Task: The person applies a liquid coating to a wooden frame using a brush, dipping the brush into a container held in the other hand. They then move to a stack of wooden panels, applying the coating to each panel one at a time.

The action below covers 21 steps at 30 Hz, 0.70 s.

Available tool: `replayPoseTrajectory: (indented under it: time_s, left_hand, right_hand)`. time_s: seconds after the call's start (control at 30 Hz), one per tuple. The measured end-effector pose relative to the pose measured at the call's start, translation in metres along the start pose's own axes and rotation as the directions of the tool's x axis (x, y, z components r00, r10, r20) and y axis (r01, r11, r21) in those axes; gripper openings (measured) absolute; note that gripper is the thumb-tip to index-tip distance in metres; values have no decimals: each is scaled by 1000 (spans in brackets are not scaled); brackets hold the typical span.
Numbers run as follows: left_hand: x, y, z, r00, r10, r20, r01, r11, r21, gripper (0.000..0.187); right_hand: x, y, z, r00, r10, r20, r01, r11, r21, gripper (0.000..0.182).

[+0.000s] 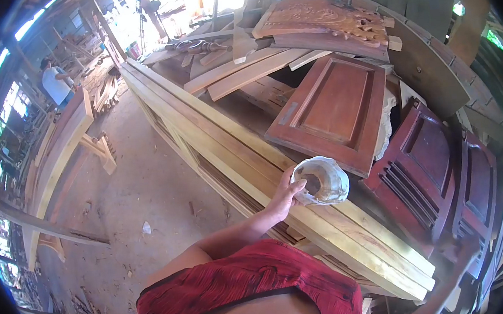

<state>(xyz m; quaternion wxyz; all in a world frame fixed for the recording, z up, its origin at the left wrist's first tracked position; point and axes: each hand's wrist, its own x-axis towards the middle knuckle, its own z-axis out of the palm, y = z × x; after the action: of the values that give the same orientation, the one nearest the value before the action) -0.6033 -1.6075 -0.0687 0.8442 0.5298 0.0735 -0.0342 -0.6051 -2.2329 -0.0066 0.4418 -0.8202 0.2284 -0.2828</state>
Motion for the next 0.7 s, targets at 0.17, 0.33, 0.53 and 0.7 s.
replayPoseTrajectory:
  time_s: [0.17, 0.33, 0.53, 0.7]
  left_hand:
    - [3, -4, 2, 997, 75, -3, -75, 997, -15, 79]
    - [14, -19, -8, 980, 200, 4, -200, 977, 77, 71]
    - [-13, 1, -13, 994, 34, -103, -42, 997, -72, 89]
    - [-25, 16, -30, 983, 89, -158, -108, 987, -116, 78]
  right_hand:
    - [38, -7, 50, 846, -526, 88, 460, 635, -621, 25]
    - [-34, -56, 162, 679, -604, 416, 730, 497, -469, 14]
    - [-156, -268, 243, 701, -520, 488, 320, 841, 436, 8]
    - [-121, -225, 240, 754, -382, 535, 132, 885, 446, 3]
